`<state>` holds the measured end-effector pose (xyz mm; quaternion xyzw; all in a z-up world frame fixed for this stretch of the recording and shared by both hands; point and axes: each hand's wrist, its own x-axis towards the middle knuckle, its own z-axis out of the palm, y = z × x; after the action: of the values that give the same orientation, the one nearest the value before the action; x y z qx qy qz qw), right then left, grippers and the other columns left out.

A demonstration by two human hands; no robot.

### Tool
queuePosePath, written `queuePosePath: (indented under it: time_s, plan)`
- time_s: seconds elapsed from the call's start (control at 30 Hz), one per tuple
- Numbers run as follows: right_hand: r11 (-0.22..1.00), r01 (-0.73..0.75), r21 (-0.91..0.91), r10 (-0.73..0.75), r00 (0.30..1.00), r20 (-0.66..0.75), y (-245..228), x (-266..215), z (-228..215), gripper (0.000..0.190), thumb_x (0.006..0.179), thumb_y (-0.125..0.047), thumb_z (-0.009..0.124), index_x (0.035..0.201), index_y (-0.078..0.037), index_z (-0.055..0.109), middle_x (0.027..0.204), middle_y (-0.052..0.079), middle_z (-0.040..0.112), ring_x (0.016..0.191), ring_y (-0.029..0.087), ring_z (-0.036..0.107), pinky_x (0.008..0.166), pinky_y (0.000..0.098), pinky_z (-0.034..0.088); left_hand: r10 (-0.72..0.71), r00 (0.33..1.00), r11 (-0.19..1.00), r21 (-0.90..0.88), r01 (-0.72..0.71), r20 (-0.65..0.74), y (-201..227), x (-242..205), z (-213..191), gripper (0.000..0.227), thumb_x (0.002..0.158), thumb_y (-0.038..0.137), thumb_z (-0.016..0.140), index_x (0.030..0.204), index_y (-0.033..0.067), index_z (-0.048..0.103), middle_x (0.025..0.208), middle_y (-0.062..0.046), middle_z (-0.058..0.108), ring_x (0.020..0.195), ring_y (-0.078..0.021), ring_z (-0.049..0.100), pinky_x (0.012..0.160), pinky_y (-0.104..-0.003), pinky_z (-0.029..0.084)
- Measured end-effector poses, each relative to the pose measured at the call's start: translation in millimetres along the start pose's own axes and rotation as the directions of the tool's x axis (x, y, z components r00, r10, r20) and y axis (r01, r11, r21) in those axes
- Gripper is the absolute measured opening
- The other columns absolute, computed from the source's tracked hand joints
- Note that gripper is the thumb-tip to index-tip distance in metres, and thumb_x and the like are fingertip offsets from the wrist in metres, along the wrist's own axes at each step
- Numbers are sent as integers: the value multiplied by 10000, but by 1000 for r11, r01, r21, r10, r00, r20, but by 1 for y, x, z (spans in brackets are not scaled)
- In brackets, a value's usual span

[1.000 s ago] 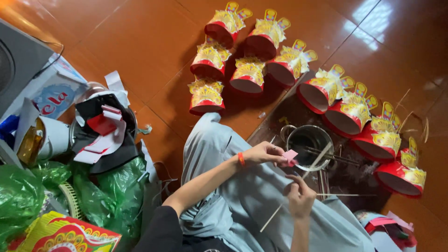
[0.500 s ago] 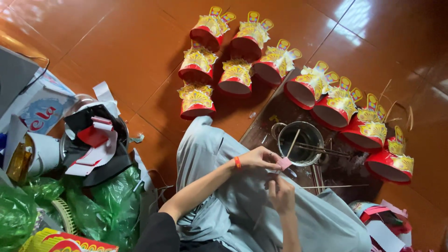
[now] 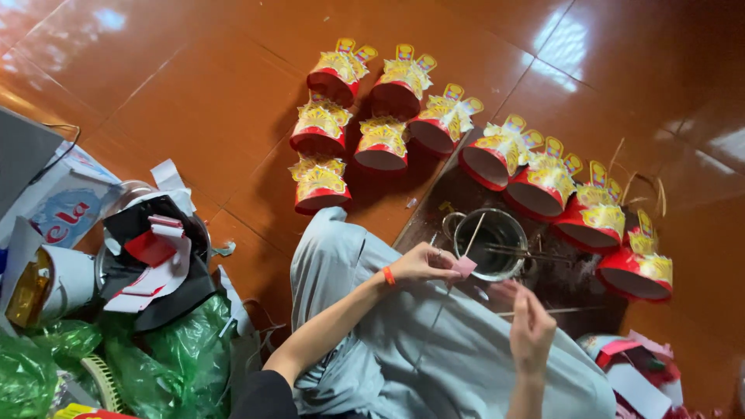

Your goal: Assembling decorative paper ornaments by attaching red paper strips to wooden sticks.

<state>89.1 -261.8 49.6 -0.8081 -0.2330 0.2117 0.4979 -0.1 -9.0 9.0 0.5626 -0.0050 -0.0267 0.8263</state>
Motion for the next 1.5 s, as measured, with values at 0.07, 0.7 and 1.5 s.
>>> queuePosePath:
  time_s: [0.07, 0.7, 1.5]
  plan:
    - [983, -102, 155, 116, 989, -89, -12, 1, 1, 373, 1074, -194, 466, 1260, 5, 721, 1168, 125, 794, 889, 196, 740, 761, 326, 552, 11, 1000, 1000, 2, -11, 23, 8, -2, 10, 171, 976, 130, 743, 1070, -13, 754, 955, -13, 741, 872, -74, 671, 793, -252, 536]
    - [900, 213, 380, -189, 977, -100, -127, 22, -15, 167, 1079, -86, 564, 1098, 27, 685, 1127, 64, 685, 1034, 105, 641, 908, 245, 527, 172, 972, 963, 182, -200, 159, 106, 18, 62, 144, 1009, 16, 693, 1146, -29, 680, 1103, -56, 698, 1030, -96, 655, 894, -286, 596]
    - [922, 270, 277, -184, 936, -299, -151, -28, -78, 217, 1060, -90, 622, 1208, 41, 712, 720, -98, 466, 623, -23, 358, 548, 185, 238, 122, 979, 976, 157, -148, 161, 168, 18, 122, 169, 1061, 57, 637, 1186, -52, 668, 990, -93, 776, 814, -59, 665, 732, -244, 582]
